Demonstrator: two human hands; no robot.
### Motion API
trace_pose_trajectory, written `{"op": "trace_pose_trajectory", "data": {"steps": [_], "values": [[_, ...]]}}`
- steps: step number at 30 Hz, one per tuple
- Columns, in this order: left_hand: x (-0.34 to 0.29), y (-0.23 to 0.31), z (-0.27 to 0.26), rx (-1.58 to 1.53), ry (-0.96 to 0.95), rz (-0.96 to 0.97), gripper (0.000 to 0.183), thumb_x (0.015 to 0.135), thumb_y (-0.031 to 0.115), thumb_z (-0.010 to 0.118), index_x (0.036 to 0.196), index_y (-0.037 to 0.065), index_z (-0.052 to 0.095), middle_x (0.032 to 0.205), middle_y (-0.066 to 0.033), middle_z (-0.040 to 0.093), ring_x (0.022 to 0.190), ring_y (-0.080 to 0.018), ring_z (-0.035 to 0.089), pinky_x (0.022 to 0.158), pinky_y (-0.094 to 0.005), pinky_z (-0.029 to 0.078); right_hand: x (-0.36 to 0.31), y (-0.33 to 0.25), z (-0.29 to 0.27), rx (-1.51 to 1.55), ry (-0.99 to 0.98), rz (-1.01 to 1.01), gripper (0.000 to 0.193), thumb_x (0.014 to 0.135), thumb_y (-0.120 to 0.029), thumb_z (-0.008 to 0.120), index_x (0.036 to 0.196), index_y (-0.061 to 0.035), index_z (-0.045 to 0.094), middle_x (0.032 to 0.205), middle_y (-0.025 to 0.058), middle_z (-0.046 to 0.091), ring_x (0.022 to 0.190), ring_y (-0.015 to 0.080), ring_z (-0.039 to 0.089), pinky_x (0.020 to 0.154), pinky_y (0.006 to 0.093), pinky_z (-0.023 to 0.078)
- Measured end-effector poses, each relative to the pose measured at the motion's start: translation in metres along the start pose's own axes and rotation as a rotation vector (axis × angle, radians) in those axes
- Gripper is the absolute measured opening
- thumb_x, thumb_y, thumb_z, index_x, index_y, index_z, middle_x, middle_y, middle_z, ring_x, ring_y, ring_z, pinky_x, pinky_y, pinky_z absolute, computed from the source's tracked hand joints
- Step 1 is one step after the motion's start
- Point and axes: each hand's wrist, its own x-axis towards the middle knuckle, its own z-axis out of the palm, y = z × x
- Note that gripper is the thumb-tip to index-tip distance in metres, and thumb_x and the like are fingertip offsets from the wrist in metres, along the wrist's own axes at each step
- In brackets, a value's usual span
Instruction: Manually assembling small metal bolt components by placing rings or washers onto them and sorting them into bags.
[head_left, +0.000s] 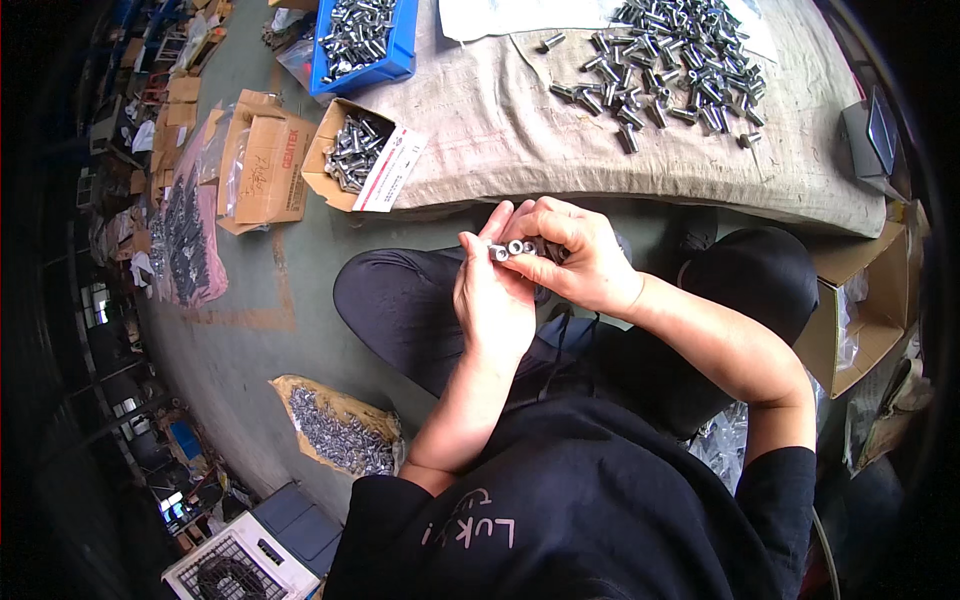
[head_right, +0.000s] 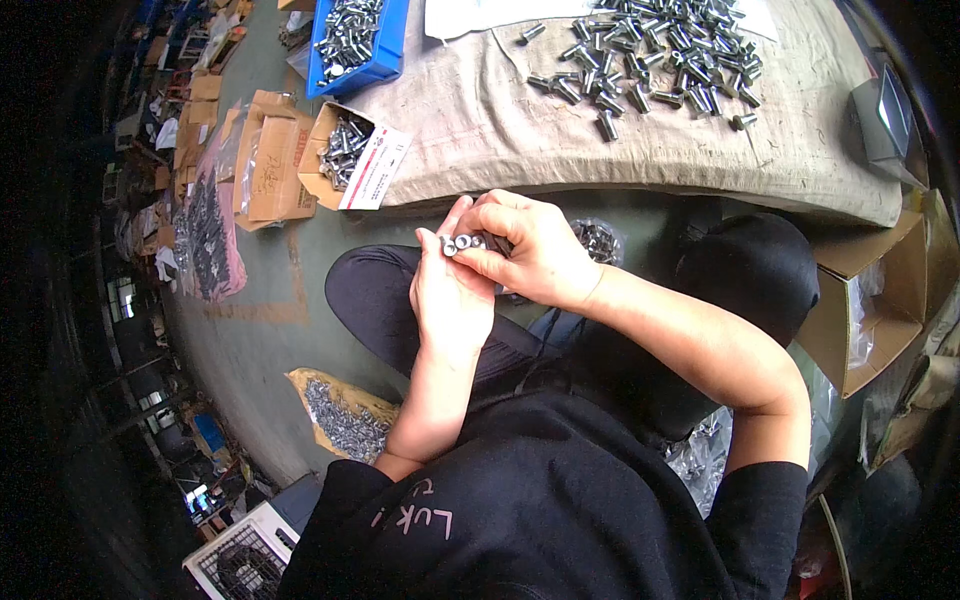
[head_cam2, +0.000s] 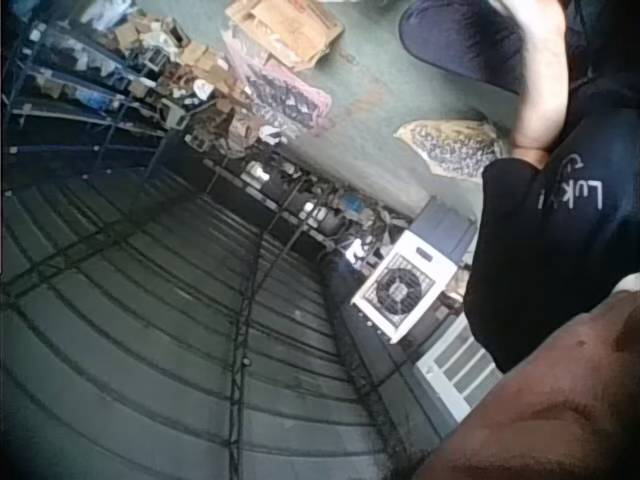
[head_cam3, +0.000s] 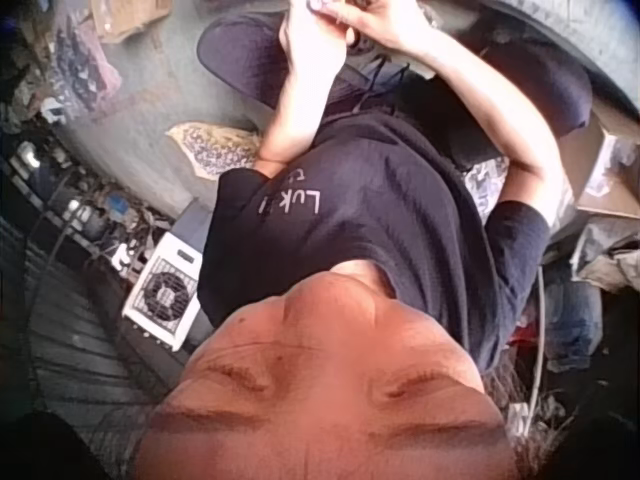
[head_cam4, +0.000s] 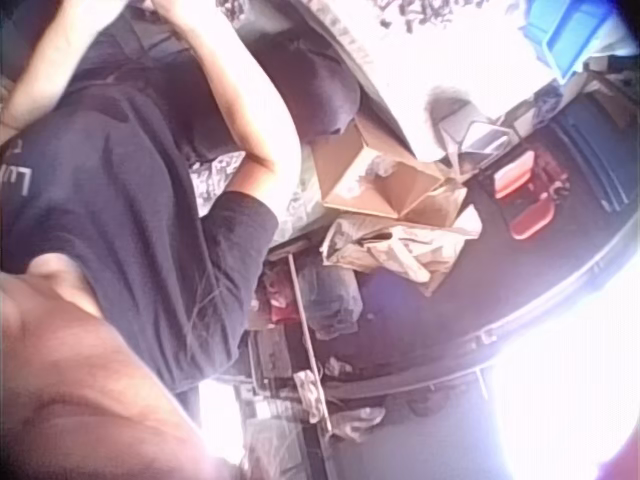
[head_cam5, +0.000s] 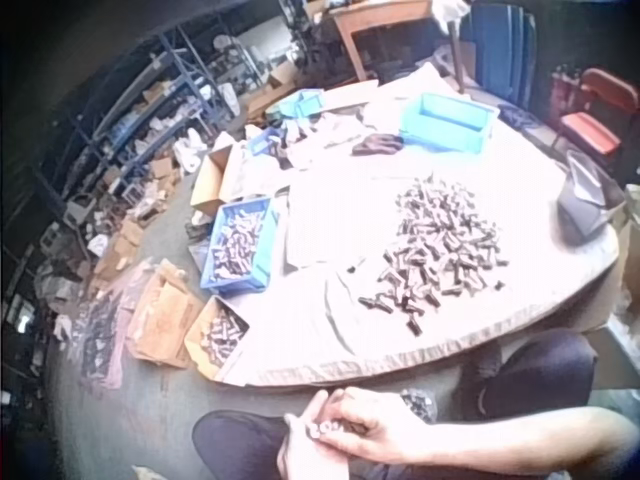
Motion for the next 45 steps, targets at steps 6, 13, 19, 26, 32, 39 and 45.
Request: {"op": "trace_pose_trajectory", "data": {"steps": [6, 13, 19, 26, 32, 39, 45], "values": [[0.028, 0.010, -0.002, -0.047, 0.140, -0.110, 0.057, 0.092, 0.043, 0.025, 0.127, -0.001, 0.030, 0.125, -0.0162, 0.043, 0.116, -0.0256, 0.041, 0.095, -0.0379, 0.033, -0.001, 0.005, -0.002, 0.480, 0.066, 0.445, 0.014, 0.075, -0.012, 0.067, 0.085, -0.0036, 0.061, 0.072, -0.0003, 0.059, 0.059, 0.0026, 0.049, 0.050, 0.0173, 0.037], [0.189, 0.129, 0.028, 0.006, -0.044, 0.121, 0.076, 0.086, 0.058, 0.024, 0.135, 0.001, 0.009, 0.139, -0.0186, 0.019, 0.130, -0.0303, 0.018, 0.103, -0.0470, 0.019, 0.001, 0.012, -0.020, 0.738, 0.184, 0.853, 0.009, 0.074, -0.012, 0.066, 0.078, -0.0074, 0.060, 0.068, -0.0001, 0.059, 0.049, 0.0034, 0.046, 0.041, 0.0171, 0.031], [0.190, 0.117, 0.027, 0.325, 0.074, 0.254, 0.078, 0.084, 0.057, 0.035, 0.137, 0.008, 0.004, 0.134, -0.0226, 0.027, 0.122, -0.0310, 0.033, 0.100, -0.0445, 0.026, 0.008, 0.015, -0.024, 0.733, 0.268, 0.819, 0.010, 0.074, -0.012, 0.067, 0.080, -0.0083, 0.060, 0.066, -0.0008, 0.058, 0.045, 0.0029, 0.044, 0.039, 0.0181, 0.029], [0.067, -0.008, 0.009, -0.178, -0.018, -0.436, 0.059, 0.087, 0.053, 0.032, 0.108, 0.000, 0.048, 0.108, -0.0154, 0.054, 0.100, -0.0273, 0.051, 0.089, -0.0396, 0.040, 0.004, 0.017, -0.021, 0.105, 0.310, 0.226, 0.018, 0.073, -0.012, 0.067, 0.083, -0.0017, 0.057, 0.074, 0.0047, 0.056, 0.064, 0.0132, 0.050, 0.059, 0.0238, 0.041], [0.054, -0.035, -0.002, -0.463, -0.270, -0.346, 0.056, 0.087, 0.048, 0.036, 0.118, 0.002, 0.044, 0.117, -0.0114, 0.048, 0.109, -0.0225, 0.046, 0.097, -0.0357, 0.033, 0.012, 0.004, -0.014, -0.486, 0.130, -0.251, 0.022, 0.062, -0.018, 0.068, 0.080, -0.0104, 0.060, 0.083, 0.0051, 0.055, 0.084, 0.0246, 0.049, 0.076, 0.0370, 0.034], [0.044, -0.045, -0.013, -0.468, -0.097, -0.436, 0.025, 0.086, 0.031, 0.049, 0.096, 0.007, 0.052, 0.088, -0.0041, 0.055, 0.082, -0.0159, 0.053, 0.070, -0.0292, 0.046, 0.009, -0.004, -0.020, -0.467, 0.143, -0.187, 0.021, 0.062, -0.015, 0.069, 0.080, -0.0087, 0.061, 0.078, 0.0062, 0.055, 0.078, 0.0249, 0.051, 0.070, 0.0344, 0.038], [0.028, 0.001, -0.021, -0.095, 0.064, -0.489, 0.023, 0.088, 0.031, 0.048, 0.091, 0.009, 0.050, 0.066, -0.0015, 0.045, 0.051, -0.0118, 0.040, 0.036, -0.0189, 0.030, 0.001, 0.021, -0.033, 0.923, 0.213, 0.584, 0.019, 0.082, -0.016, 0.059, 0.093, -0.0009, 0.060, 0.075, 0.0033, 0.060, 0.061, 0.0081, 0.055, 0.057, 0.0204, 0.045]]}}
